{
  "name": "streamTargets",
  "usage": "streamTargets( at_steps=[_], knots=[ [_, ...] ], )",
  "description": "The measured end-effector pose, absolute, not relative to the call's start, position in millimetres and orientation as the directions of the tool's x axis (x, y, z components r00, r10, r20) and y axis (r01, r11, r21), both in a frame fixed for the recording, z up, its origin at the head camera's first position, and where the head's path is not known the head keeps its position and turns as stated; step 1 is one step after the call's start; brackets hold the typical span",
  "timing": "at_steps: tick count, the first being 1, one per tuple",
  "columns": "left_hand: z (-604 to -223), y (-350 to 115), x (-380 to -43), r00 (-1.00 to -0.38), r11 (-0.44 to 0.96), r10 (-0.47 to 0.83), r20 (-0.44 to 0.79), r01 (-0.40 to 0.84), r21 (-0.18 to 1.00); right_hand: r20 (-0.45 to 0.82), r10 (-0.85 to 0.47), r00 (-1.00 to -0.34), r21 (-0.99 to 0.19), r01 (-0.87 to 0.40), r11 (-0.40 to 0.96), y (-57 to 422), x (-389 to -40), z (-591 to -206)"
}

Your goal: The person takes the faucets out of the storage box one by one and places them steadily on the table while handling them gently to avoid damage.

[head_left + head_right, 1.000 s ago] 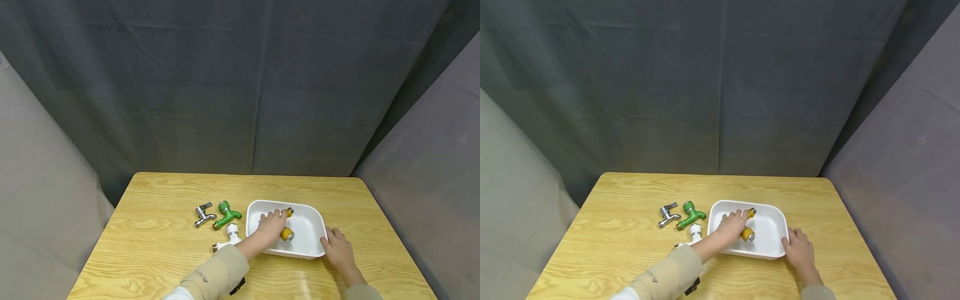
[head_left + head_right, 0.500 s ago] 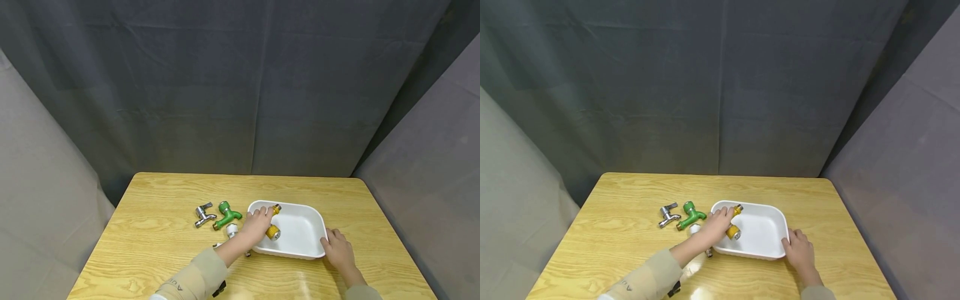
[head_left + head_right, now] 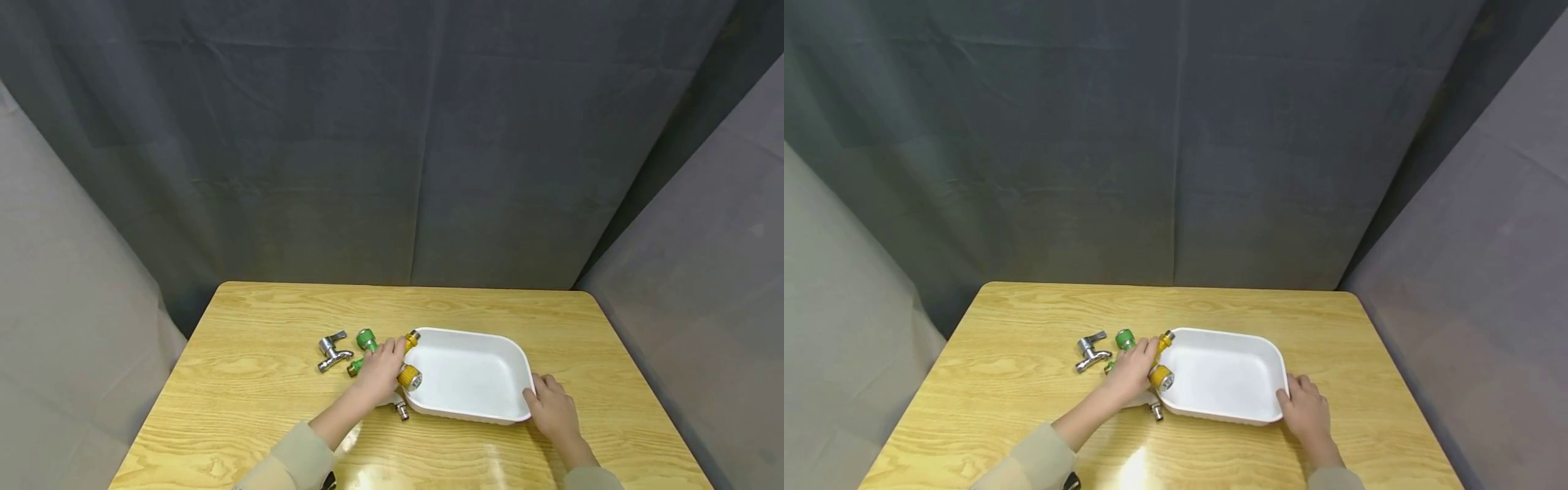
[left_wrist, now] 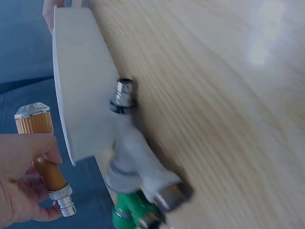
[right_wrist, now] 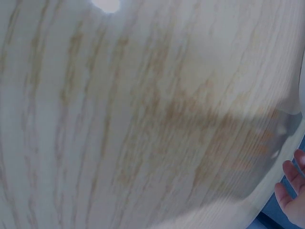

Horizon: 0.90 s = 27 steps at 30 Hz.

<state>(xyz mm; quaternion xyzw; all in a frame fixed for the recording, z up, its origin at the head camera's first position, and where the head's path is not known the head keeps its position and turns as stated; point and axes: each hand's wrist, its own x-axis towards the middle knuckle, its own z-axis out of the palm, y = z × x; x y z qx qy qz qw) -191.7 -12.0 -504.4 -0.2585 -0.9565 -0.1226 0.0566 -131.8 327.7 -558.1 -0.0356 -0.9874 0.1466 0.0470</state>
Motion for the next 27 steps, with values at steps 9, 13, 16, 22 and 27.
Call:
streamTargets(
  at_steps=[9,13,16,22,27],
  knots=[
    [-524,-61,-188,-0.883,0.836,0.434,0.180,0.469,0.285,0.066,0.089,-0.994,-0.290,0.066,0.955,327,-134,-558],
    [-533,-81,-186,-0.898,0.834,0.396,0.190,0.438,0.335,0.056,0.093,-0.994,-0.293,0.072,0.953,327,-134,-557],
    [-541,-94,-185,-0.913,0.841,0.361,0.193,0.408,0.355,0.058,0.092,-0.994,-0.291,0.072,0.954,327,-133,-557],
    [-554,-118,-180,-0.930,0.840,0.323,0.176,0.368,0.399,0.062,0.093,-0.994,-0.293,0.071,0.954,327,-133,-558],
    [-564,-133,-176,-0.933,0.833,0.321,0.163,0.360,0.421,0.066,0.091,-0.994,-0.291,0.068,0.954,328,-134,-560]
  ],
)
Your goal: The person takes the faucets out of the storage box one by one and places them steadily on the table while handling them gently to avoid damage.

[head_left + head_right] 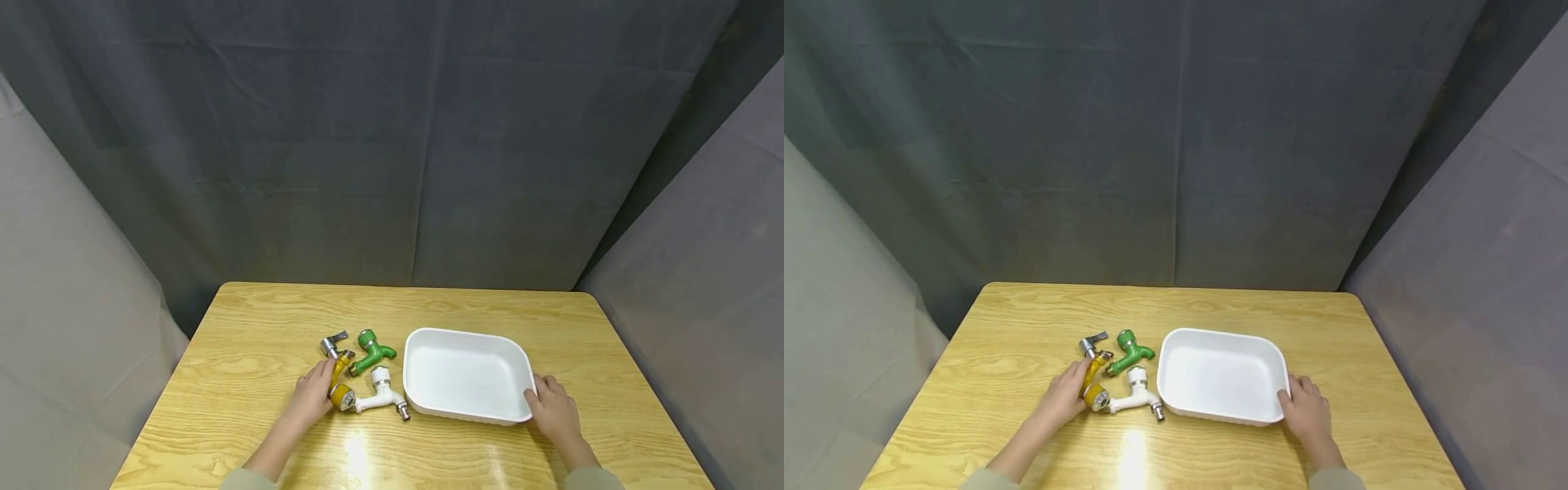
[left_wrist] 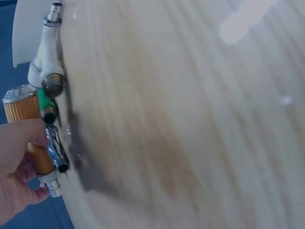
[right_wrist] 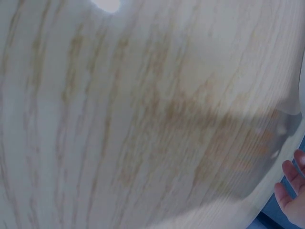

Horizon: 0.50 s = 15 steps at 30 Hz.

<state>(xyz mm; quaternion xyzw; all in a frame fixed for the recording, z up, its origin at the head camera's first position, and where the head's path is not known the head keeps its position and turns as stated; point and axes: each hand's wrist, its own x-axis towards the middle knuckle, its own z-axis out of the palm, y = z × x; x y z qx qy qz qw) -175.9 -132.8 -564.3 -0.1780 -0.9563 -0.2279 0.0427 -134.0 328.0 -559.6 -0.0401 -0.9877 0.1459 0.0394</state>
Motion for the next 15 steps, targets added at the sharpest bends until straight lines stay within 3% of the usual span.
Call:
streamTargets(
  at_steps=[15],
  knots=[
    [-583,-156,-173,-0.913,0.826,0.391,0.115,0.404,0.394,0.029,0.100,-0.995,-0.300,0.087,0.950,328,-134,-559]
  ],
)
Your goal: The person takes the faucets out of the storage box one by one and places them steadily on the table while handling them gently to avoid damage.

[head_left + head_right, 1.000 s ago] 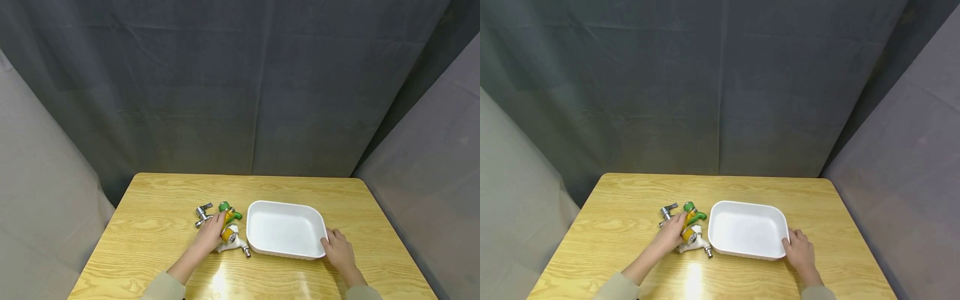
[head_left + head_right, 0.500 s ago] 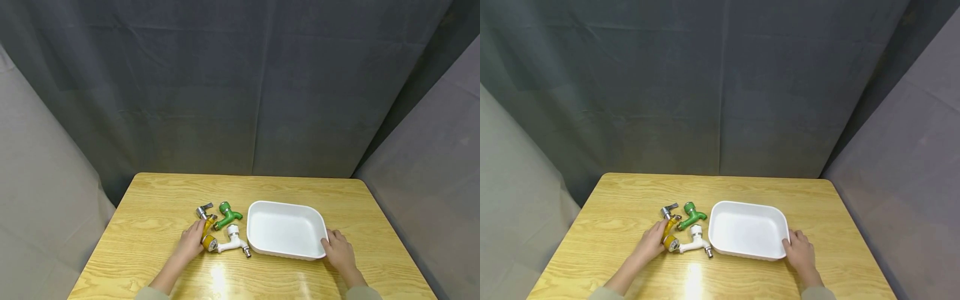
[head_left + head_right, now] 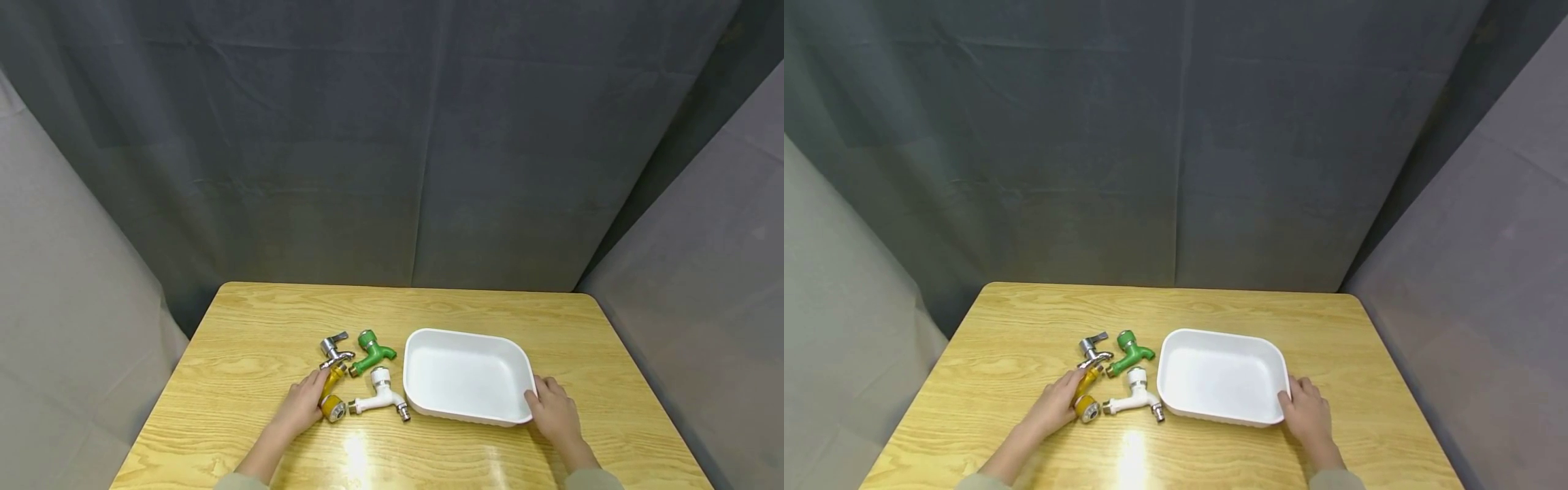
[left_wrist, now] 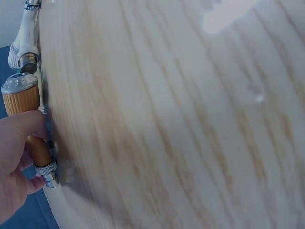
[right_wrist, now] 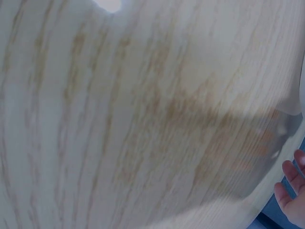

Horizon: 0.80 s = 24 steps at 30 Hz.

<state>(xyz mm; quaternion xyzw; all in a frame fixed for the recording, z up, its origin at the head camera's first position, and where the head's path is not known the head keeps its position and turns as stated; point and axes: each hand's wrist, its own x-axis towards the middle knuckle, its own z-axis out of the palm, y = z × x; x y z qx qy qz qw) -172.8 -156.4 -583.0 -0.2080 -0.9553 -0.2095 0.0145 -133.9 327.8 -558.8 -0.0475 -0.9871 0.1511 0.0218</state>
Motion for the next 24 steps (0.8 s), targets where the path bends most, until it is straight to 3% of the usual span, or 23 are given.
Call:
streamTargets(
  at_steps=[24],
  knots=[
    [-581.3,-160.0,-182.3,-0.894,0.819,0.441,0.084,0.439,0.370,0.032,0.108,-0.994,-0.298,0.093,0.950,326.0,-133.6,-557.7]
  ],
)
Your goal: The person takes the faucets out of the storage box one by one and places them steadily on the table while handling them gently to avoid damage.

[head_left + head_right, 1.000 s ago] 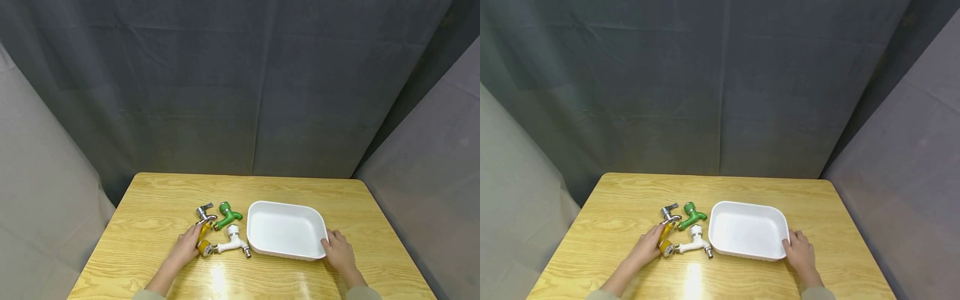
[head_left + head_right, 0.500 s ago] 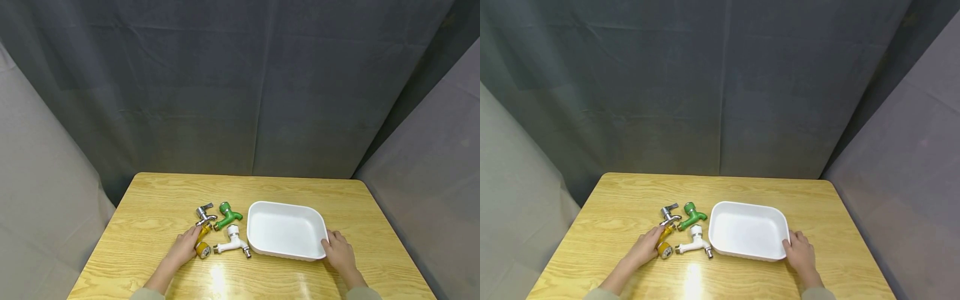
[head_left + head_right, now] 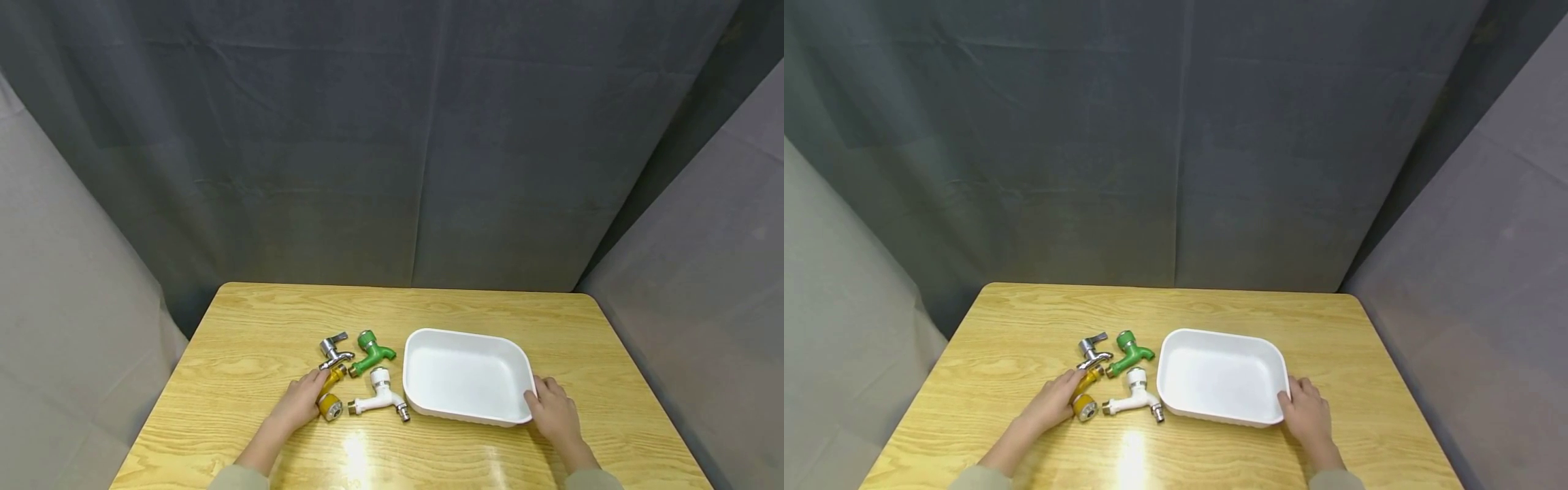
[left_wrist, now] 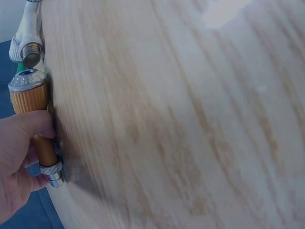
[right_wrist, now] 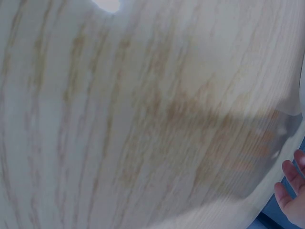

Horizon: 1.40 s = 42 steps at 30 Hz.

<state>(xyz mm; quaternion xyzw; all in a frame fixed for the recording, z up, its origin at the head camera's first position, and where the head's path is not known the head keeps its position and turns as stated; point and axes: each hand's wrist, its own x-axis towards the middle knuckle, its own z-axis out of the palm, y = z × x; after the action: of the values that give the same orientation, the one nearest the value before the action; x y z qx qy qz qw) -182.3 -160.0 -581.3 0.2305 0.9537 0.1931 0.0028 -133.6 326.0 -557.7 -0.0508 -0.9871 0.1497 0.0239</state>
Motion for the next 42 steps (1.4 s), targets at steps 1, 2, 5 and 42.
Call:
streamTargets(
  at_steps=[1,2,5,42],
  knots=[
    [-582.0,-160.6,-182.9,-0.893,0.819,0.442,0.084,0.440,0.369,0.037,0.106,-0.994,-0.297,0.090,0.950,325.8,-133.6,-557.6],
    [-582.3,-161.2,-183.5,-0.892,0.818,0.444,0.085,0.442,0.367,0.041,0.104,-0.994,-0.298,0.088,0.951,325.7,-133.6,-557.8],
    [-583.9,-163.0,-185.6,-0.886,0.814,0.454,0.091,0.454,0.362,0.039,0.103,-0.994,-0.298,0.087,0.950,325.6,-133.8,-558.2],
    [-575.8,-167.2,-182.3,-0.896,0.833,0.438,0.070,0.434,0.345,-0.033,0.082,-0.996,-0.290,0.088,0.953,328.3,-135.5,-551.4]
  ],
)
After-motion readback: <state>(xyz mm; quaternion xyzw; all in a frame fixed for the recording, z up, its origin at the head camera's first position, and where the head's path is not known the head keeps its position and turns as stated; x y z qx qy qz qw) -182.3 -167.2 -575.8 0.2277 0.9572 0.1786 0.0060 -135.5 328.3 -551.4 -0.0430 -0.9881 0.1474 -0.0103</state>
